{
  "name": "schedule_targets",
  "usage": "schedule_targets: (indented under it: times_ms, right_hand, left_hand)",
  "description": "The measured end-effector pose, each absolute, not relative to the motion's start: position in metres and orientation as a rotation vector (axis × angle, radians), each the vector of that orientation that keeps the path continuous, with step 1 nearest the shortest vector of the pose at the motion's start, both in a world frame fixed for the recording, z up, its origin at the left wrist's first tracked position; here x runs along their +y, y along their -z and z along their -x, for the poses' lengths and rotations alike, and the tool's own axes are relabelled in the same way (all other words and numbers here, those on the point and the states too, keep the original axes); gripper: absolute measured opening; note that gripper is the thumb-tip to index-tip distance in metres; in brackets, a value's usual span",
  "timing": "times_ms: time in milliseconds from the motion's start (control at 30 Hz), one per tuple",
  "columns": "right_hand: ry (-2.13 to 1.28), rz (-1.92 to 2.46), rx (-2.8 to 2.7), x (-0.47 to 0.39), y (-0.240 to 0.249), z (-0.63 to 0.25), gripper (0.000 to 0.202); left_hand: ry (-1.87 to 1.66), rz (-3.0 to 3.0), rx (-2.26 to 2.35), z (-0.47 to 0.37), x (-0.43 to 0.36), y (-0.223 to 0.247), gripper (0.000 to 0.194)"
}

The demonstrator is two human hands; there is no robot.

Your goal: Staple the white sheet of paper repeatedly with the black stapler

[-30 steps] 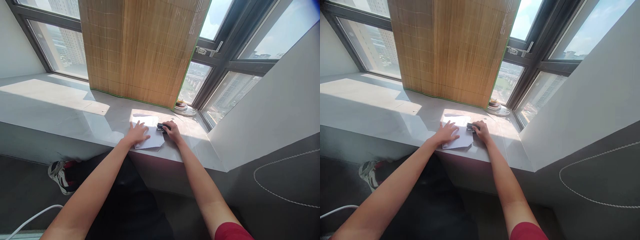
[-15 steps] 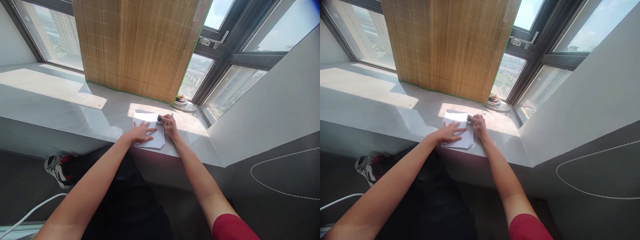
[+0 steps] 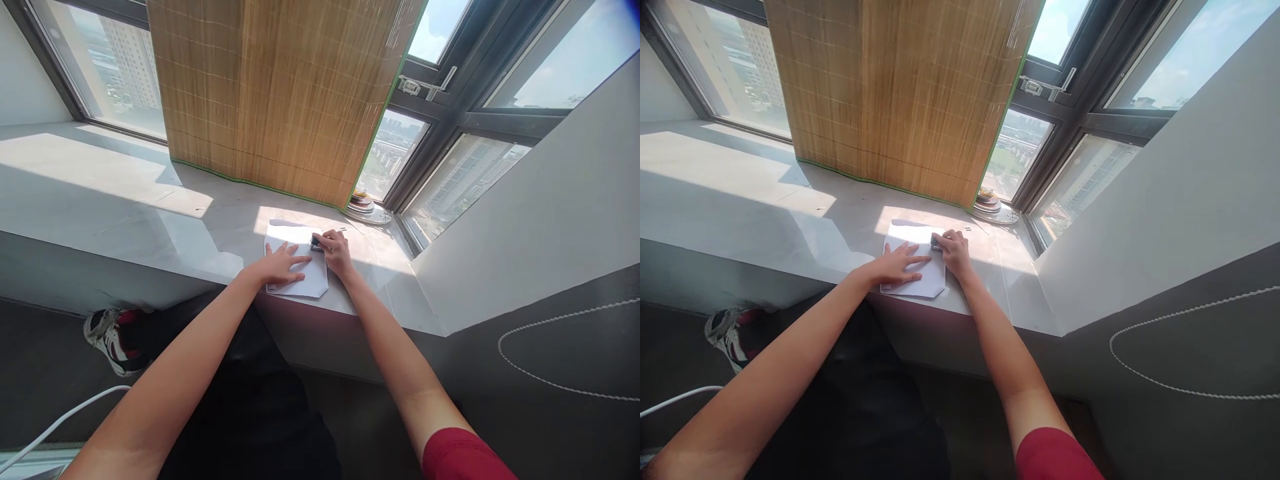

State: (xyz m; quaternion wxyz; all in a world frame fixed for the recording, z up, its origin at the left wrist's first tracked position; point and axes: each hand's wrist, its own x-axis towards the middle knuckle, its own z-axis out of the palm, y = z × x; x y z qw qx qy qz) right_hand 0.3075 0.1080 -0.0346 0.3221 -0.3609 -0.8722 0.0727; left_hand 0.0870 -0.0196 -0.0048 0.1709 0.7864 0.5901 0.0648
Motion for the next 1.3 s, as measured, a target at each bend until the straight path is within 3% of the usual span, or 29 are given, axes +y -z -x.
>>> schedule_targets:
  times_ms: [433, 833, 1033, 1133, 1200, 1300]
  right_hand:
    - [0.188, 1.038, -2.541, 0.087, 0.024, -0.300, 0.045]
    - [-0.121, 1.424, -2.138, 0.111, 0.026, -0.341, 0.064]
    - [-0.193, 1.452, -1.803, 0.112, 0.017, -0.340, 0.040]
    - [-0.151, 1.297, -1.712, 0.106, 0.005, -0.320, 0.036]
    - [-0.223, 1.202, -1.823, 0.098, 0.003, -0.295, 0.029]
    - [-0.336, 1.149, -2.027, 0.082, 0.011, -0.253, 0.018]
  left_hand:
    - [-0.091, -2.248, 1.698, -0.090, -0.022, -0.002, 0.070]
    - [-0.075, -2.272, 1.691, -0.085, -0.019, 0.003, 0.070]
    - [-0.122, -2.268, 1.671, -0.082, -0.018, 0.005, 0.070]
    - [-0.310, -2.315, 1.749, -0.084, -0.018, 0.002, 0.051]
    - [-0.622, -2.258, 2.003, -0.086, -0.019, -0.003, 0.036]
    - [-1.046, -1.956, 2.399, -0.088, -0.022, -0.010, 0.041]
